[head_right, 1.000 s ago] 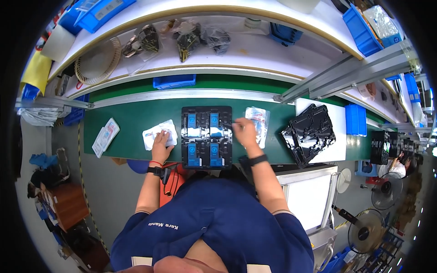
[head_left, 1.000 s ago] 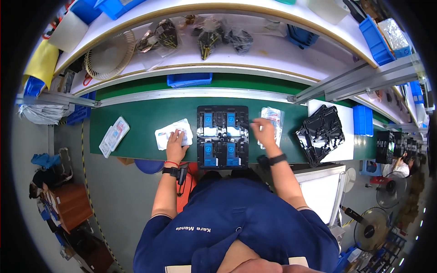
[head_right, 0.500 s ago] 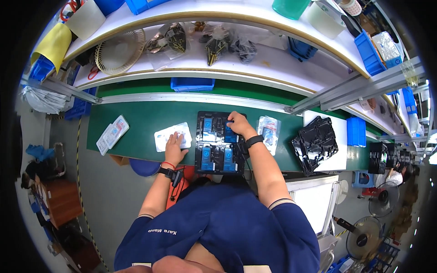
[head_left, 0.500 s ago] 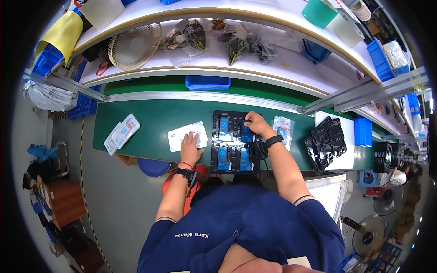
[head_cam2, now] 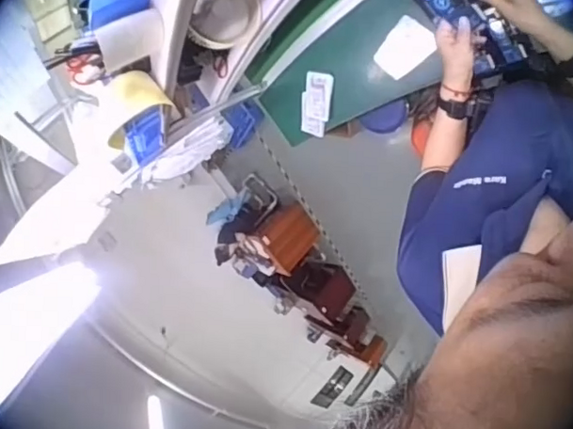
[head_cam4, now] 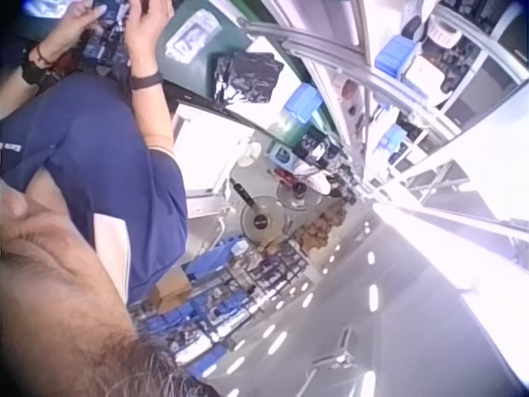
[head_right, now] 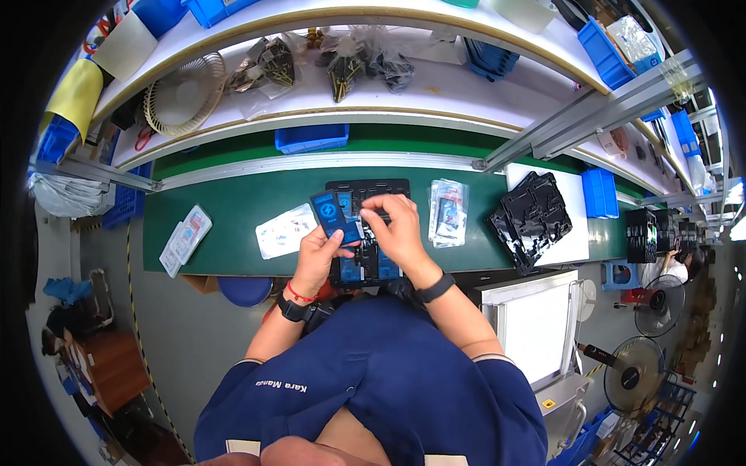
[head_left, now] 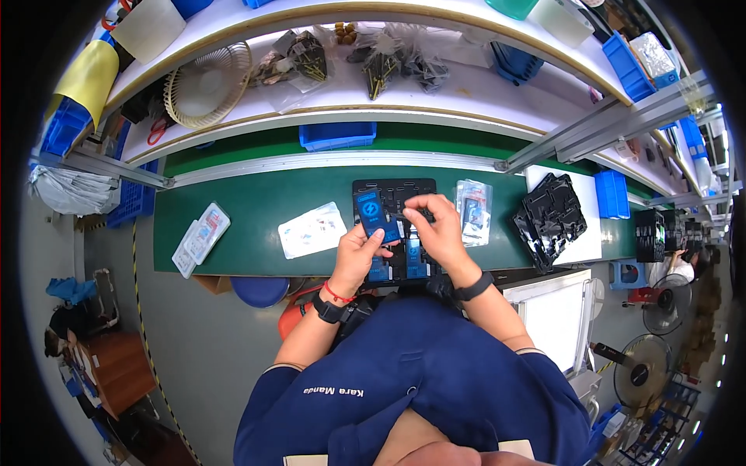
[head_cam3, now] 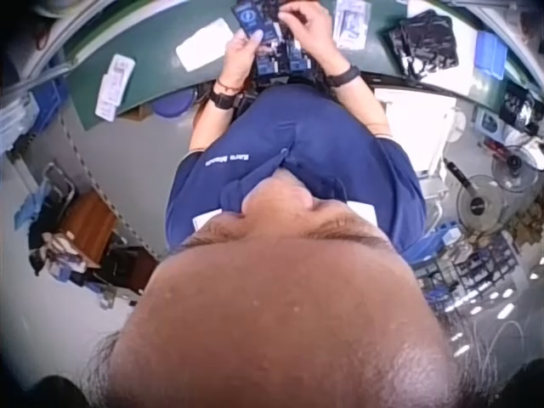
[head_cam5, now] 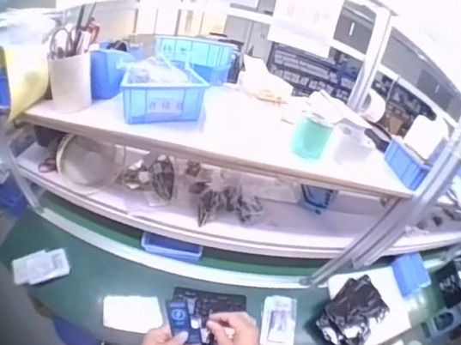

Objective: Packing electronic components into plastic bags and using a vacuum sealer machine to seal them.

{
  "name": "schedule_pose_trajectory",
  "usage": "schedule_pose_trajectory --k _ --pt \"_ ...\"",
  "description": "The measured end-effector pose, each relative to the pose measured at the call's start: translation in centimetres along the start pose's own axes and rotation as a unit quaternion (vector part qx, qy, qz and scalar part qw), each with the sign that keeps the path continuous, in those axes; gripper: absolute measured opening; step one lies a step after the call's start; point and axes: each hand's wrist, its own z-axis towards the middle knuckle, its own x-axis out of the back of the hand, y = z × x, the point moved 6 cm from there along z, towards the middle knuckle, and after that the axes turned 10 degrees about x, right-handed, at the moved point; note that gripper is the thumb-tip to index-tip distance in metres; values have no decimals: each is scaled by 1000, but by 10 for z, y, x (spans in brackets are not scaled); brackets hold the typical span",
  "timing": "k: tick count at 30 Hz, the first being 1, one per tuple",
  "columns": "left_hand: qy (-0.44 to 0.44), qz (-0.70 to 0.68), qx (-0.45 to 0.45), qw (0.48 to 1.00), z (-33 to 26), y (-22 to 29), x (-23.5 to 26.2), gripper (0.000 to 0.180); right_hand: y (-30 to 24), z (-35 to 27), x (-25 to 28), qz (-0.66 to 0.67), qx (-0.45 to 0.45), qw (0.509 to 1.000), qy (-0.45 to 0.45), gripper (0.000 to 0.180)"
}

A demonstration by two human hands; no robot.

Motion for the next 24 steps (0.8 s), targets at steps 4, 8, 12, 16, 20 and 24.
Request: schedule_pose_trajectory --k 4,8,12,16,20,24 --pt "10 5 -45 999 -5 9 2 21 -12 -10 -3 -13 13 1000 -17 7" --pt "17 25 -74 997 -10 18 -1 21 -17 -7 -3 -8 40 999 1 7" --pt "29 56 -90 994 -13 18 1 20 -37 -2 -2 -95 122 988 -7 8" --pt "31 54 -108 992 -15 17 4 19 -51 1 -6 -146 175 974 -16 12" --pt "37 41 -112 992 -17 16 3 17 -51 -1 -12 -174 194 965 -12 15" --pt "52 35 -105 992 -20 19 -2 16 -51 -7 -13 -187 218 958 -3 16"
